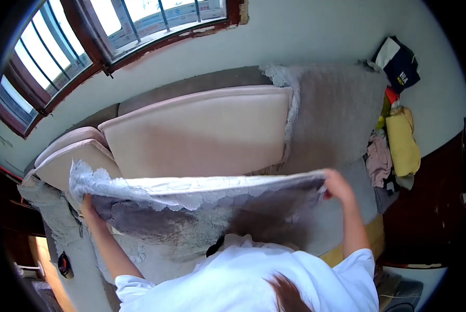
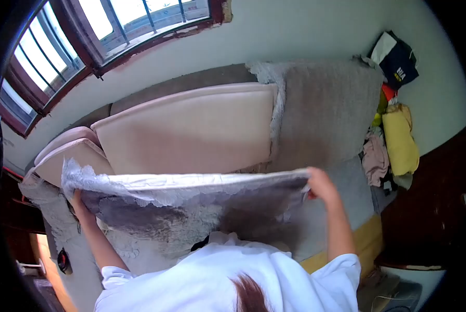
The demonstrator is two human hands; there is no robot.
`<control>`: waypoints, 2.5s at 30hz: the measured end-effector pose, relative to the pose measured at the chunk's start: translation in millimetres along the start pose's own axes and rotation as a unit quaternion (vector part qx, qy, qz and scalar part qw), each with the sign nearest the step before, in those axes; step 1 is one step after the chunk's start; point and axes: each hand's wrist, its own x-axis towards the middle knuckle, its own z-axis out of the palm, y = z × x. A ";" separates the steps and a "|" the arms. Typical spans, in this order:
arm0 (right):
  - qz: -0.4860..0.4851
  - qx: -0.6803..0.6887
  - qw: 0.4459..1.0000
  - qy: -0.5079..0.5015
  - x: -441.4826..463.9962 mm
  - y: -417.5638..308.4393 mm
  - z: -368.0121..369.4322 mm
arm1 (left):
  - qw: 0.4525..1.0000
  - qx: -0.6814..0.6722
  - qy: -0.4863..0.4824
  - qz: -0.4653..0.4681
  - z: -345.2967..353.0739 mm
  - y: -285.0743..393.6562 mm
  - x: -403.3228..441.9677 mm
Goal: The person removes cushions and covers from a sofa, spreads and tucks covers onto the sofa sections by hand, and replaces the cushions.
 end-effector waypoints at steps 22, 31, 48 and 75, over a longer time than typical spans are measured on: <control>-0.253 -0.231 0.880 0.330 247.9 -207.5 -54.4 | 0.779 0.619 -0.012 0.098 70.5 -57.2 287.9; -0.215 -0.032 0.935 0.280 269.4 -153.7 -88.3 | 0.843 0.516 -0.033 0.152 16.5 -68.5 188.2; -0.238 -0.155 0.838 0.465 249.9 -205.9 -112.1 | 0.700 0.698 0.033 0.143 84.4 -51.4 320.7; -0.472 -0.248 0.757 0.377 248.9 -235.0 89.1 | 0.668 0.662 -0.111 0.320 129.0 -103.3 238.8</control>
